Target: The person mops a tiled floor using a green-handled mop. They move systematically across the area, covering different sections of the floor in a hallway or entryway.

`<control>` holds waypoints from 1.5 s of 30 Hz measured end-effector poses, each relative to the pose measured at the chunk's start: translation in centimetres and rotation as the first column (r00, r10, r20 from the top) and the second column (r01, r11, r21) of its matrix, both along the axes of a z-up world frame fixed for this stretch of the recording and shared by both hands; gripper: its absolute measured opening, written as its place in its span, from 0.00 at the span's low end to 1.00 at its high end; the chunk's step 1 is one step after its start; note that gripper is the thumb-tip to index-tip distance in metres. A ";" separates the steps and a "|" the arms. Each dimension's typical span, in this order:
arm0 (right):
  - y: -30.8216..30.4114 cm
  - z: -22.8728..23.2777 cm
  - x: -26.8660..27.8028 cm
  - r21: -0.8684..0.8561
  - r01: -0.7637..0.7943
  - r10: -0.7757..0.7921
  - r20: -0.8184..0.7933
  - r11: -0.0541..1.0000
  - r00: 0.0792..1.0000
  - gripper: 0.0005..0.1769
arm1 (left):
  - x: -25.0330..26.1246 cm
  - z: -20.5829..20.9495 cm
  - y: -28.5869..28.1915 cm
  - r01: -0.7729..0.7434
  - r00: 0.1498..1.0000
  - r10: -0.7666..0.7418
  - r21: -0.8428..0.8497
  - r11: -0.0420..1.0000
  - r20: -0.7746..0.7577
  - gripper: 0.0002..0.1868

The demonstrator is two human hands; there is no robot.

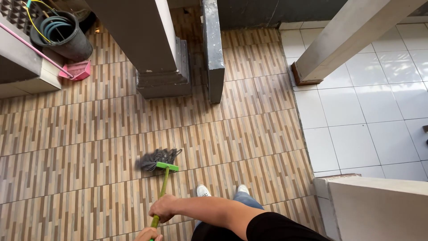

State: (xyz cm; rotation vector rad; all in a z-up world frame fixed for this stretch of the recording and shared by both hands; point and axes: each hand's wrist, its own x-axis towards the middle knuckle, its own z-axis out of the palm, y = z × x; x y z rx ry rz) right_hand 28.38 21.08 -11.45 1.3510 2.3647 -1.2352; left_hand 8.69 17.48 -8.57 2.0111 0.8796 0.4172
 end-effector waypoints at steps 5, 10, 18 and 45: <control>-4.8 -0.7 6.4 0.033 0.201 -0.202 0.038 0.979 0.979 0.04 | 8.8 9.3 -2.1 0.052 0.944 -0.080 -0.097 0.994 -0.321 0.10; -16.2 -5.7 16.0 0.178 0.405 -0.414 0.017 0.897 0.910 0.06 | 17.8 7.2 -4.9 0.359 0.866 -0.444 -0.332 0.872 -0.230 0.08; -39.6 -16.4 36.4 0.108 0.994 -0.987 0.162 0.014 -0.003 0.13 | 42.5 -6.3 -19.5 0.695 0.708 -0.655 -0.427 0.578 0.264 0.07; -10.9 -4.2 -1.0 0.082 0.419 -0.387 -0.256 0.904 0.886 0.17 | 1.6 9.1 -5.7 0.139 0.977 -0.112 0.141 0.980 -0.184 0.15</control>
